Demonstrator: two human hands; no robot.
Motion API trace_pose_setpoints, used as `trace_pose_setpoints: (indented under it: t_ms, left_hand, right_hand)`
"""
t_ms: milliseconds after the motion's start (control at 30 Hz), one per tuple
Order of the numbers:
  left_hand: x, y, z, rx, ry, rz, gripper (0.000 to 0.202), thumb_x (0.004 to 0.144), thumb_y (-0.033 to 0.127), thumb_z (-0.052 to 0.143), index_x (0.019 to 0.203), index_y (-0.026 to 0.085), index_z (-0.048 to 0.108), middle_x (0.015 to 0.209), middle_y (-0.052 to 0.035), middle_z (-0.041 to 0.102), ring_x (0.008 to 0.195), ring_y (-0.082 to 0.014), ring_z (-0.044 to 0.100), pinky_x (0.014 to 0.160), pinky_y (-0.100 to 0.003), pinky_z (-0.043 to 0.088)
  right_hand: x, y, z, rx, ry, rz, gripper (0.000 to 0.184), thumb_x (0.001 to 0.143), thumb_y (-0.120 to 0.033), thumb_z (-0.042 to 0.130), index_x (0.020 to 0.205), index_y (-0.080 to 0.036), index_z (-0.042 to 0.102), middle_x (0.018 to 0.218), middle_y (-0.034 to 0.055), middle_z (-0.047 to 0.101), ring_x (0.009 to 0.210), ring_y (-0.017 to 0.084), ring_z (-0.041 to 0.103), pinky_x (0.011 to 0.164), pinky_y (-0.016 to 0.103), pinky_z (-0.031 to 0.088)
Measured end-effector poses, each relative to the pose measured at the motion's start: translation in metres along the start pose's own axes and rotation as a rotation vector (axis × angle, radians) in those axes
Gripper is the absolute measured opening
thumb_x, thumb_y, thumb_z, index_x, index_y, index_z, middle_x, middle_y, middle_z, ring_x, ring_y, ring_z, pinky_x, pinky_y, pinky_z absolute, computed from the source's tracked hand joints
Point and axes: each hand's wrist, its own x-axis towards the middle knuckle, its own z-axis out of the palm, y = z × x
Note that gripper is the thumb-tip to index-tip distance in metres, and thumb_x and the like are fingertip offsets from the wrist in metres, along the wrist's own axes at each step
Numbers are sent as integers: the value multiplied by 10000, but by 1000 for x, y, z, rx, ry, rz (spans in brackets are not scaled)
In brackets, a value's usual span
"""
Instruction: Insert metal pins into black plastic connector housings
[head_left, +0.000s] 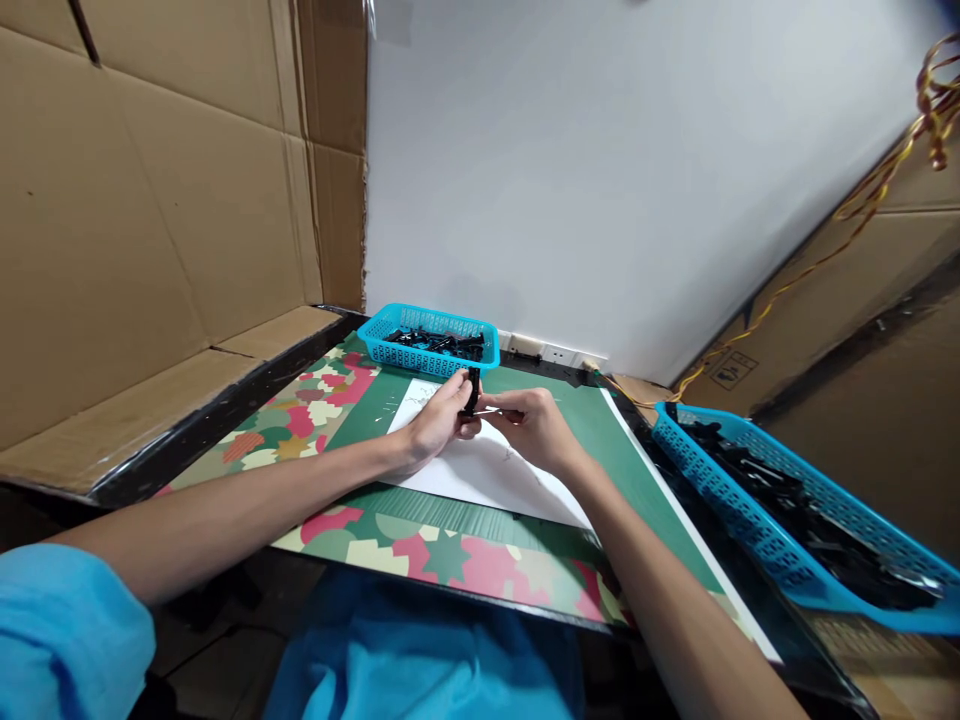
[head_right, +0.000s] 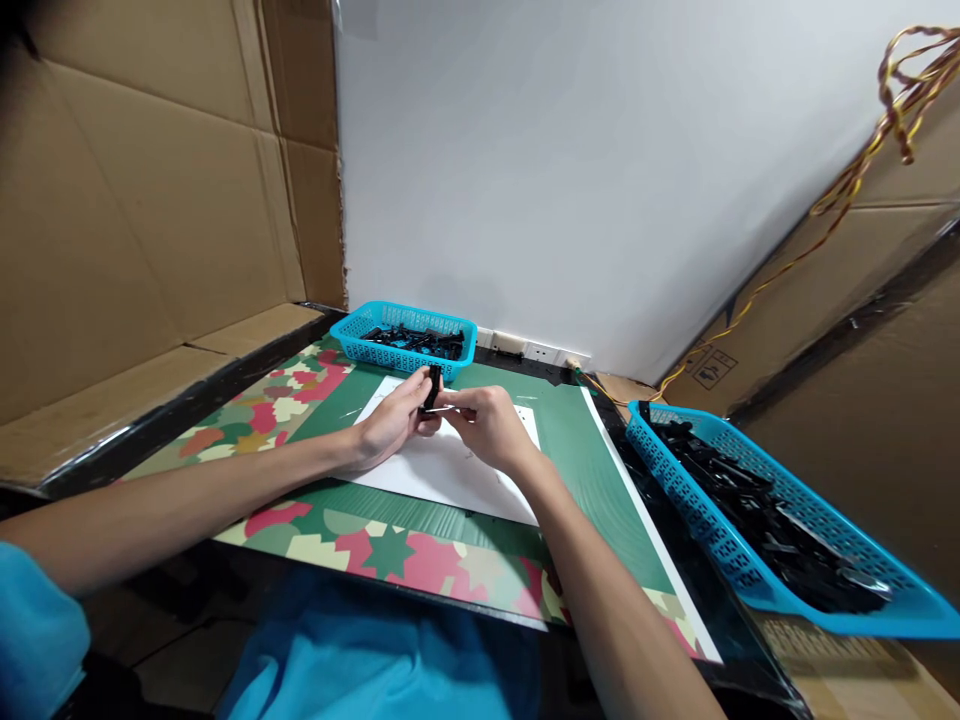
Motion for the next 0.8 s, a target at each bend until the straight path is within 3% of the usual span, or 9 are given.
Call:
trace_pose_setpoints:
  t_ms: [167,300,433,567,700,800]
  left_hand:
    - [0,2,0,-16,19,-17,224,1072,412,554,997,204,513,861,5,461,599,-93,378,547,-224,283]
    - [-1,3,-2,-59,62,-74,215,1059,387,571,992,184,545,900,-27,529,601,-91,417,544,-226,289]
    - [-1,3,-4,-73,57,-122,227,1063,364,549,948,168,551,875,-36,538,591,-95,434,539,-237,289]
    - [-3,4,-3,-75,31,-182,241,1045,351,571,900,160,547,807,-25,509,605,-108,451,555,-241,313]
    - [-3,5,-1,-72,28,-211,263,1016,361,614,860,162,543,809,-32,514,625,-117,452,567,-247,329]
    - [-4,7,0,-65,30,-215,292,1001,398,641,852,166,546,808,-22,499,637,-119,442,577,-253,338]
  right_hand:
    - [1,0,-2,-83,50,-3,181,970,-257,682,1018,-196,846,687,-5,620,593,115,369,589,265,347]
    - [1,-1,-8,-122,80,-4,210,957,-315,741,1127,-218,816,656,-28,544,588,121,355,579,273,330]
    - [1,0,-9,-130,77,-26,202,972,-301,723,1129,-222,823,736,2,668,581,118,404,588,274,378]
    - [0,3,-4,-107,29,-43,200,978,-234,688,1111,-239,839,901,37,803,630,138,562,616,270,459]
    - [-1,6,2,-98,34,-70,215,979,-206,681,1109,-255,845,989,54,836,713,171,686,663,276,507]
    - [-2,8,4,-113,50,-99,207,995,-214,672,1100,-255,845,998,60,833,737,173,702,670,270,496]
